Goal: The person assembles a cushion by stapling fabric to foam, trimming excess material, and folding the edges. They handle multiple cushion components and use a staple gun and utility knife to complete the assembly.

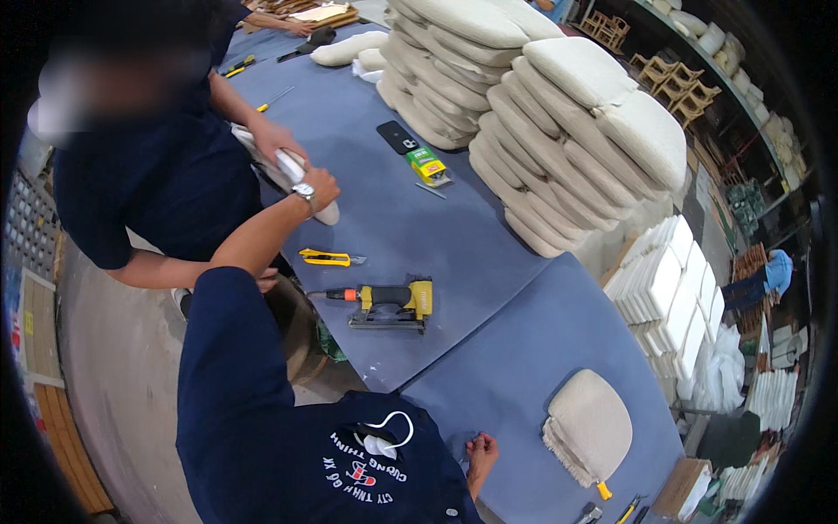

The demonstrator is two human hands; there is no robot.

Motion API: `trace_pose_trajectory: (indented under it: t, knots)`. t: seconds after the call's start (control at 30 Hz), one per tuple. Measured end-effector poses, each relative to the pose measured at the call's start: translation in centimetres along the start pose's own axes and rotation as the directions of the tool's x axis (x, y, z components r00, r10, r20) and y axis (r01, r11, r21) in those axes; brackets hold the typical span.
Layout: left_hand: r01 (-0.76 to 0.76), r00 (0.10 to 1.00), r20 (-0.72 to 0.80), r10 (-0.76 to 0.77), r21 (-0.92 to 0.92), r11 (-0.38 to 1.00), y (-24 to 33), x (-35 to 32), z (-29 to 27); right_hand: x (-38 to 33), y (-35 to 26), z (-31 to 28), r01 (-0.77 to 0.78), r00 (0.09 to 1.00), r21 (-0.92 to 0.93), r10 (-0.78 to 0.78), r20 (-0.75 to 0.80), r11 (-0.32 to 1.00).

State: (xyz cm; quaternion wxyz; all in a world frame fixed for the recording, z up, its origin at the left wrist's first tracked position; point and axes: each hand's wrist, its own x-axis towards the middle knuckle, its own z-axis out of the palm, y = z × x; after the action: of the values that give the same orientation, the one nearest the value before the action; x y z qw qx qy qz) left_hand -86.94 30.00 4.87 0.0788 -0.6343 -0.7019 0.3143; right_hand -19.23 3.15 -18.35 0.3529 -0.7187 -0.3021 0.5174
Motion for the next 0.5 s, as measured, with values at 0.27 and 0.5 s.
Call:
trace_pose_trajectory:
  t: [0.27,0.5]
  knots:
    - [-0.243,0.848,-0.525,0.067,-0.273,0.931,-5.4,-0.6,-13.4,0.3,-0.4,-0.9,0.016,0.999,0.051,-0.019,0.049,0.999]
    - [-0.255,0.788,-0.569,-0.236,-0.651,0.715,-3.3,-9.4,-24.9,-1.1,-3.9,-2.7,0.139,0.987,-0.045,-0.143,-0.079,0.989]
